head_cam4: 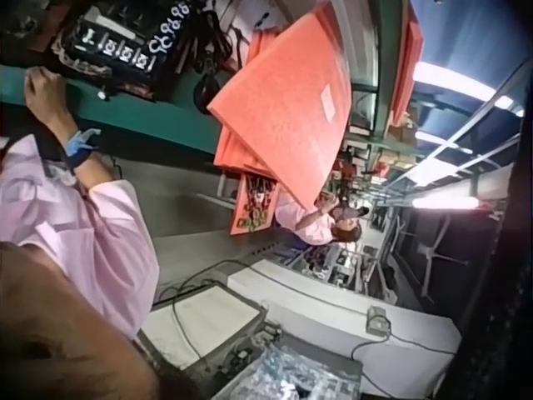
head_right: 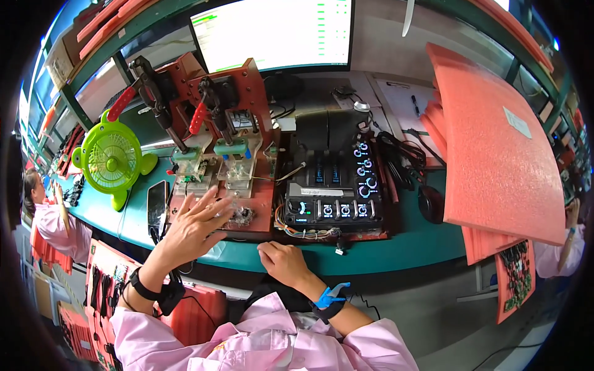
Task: The person picks up a circuit board and a cable, connects them, and places the board into a testing fixture. They press buttons on a control panel, press down on the fixture's levers, and then remove the board and cable.
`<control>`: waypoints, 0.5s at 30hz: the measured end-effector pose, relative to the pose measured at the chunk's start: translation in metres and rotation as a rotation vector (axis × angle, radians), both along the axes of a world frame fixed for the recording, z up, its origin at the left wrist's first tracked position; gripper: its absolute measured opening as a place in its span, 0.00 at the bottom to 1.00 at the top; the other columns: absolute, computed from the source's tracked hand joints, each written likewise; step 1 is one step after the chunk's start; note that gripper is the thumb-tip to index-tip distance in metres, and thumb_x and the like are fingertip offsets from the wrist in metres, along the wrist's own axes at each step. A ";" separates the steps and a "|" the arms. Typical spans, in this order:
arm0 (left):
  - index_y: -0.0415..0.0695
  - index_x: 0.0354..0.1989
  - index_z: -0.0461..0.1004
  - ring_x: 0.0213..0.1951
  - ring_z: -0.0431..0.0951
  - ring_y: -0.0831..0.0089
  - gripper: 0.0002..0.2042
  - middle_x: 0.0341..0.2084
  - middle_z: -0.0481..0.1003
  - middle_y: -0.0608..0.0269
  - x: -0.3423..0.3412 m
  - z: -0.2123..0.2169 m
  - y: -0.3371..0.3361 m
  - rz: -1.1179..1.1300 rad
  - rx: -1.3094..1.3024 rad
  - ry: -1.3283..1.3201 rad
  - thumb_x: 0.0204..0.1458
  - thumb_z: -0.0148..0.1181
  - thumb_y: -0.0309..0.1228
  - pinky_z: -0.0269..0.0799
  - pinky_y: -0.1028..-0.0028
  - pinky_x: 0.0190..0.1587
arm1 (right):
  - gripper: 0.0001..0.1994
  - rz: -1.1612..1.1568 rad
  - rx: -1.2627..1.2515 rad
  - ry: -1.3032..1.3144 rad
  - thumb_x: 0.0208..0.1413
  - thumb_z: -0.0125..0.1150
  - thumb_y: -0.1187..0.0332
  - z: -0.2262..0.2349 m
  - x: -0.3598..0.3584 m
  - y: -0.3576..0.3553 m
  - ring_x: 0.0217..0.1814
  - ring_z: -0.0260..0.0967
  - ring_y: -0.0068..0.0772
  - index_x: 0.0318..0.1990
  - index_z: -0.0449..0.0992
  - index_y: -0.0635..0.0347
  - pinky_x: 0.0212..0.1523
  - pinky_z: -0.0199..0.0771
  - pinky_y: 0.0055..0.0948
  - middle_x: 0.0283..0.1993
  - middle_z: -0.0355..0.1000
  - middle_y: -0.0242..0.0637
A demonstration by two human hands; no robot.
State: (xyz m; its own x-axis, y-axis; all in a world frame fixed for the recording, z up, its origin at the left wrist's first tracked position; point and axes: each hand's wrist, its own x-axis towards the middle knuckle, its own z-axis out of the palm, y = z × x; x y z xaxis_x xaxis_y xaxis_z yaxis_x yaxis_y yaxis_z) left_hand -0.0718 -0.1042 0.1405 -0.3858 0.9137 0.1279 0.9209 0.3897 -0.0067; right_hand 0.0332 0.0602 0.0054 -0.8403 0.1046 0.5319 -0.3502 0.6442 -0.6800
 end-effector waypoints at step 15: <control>0.43 0.49 0.63 0.59 0.51 0.59 0.25 0.51 0.61 0.60 0.009 0.003 0.032 0.022 0.026 0.079 0.43 0.56 0.41 0.42 0.52 0.56 | 0.03 0.011 -0.015 0.003 0.47 0.50 0.71 -0.004 0.007 0.003 0.23 0.67 0.42 0.30 0.68 0.57 0.21 0.66 0.36 0.25 0.68 0.36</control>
State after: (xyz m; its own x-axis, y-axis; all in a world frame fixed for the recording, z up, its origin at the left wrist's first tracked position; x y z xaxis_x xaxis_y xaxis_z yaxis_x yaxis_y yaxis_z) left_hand -0.0625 -0.0724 0.1440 -0.3937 0.9010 0.1820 0.9090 0.4111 -0.0686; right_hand 0.0398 0.0634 0.0014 -0.8400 0.1035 0.5327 -0.3592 0.6297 -0.6888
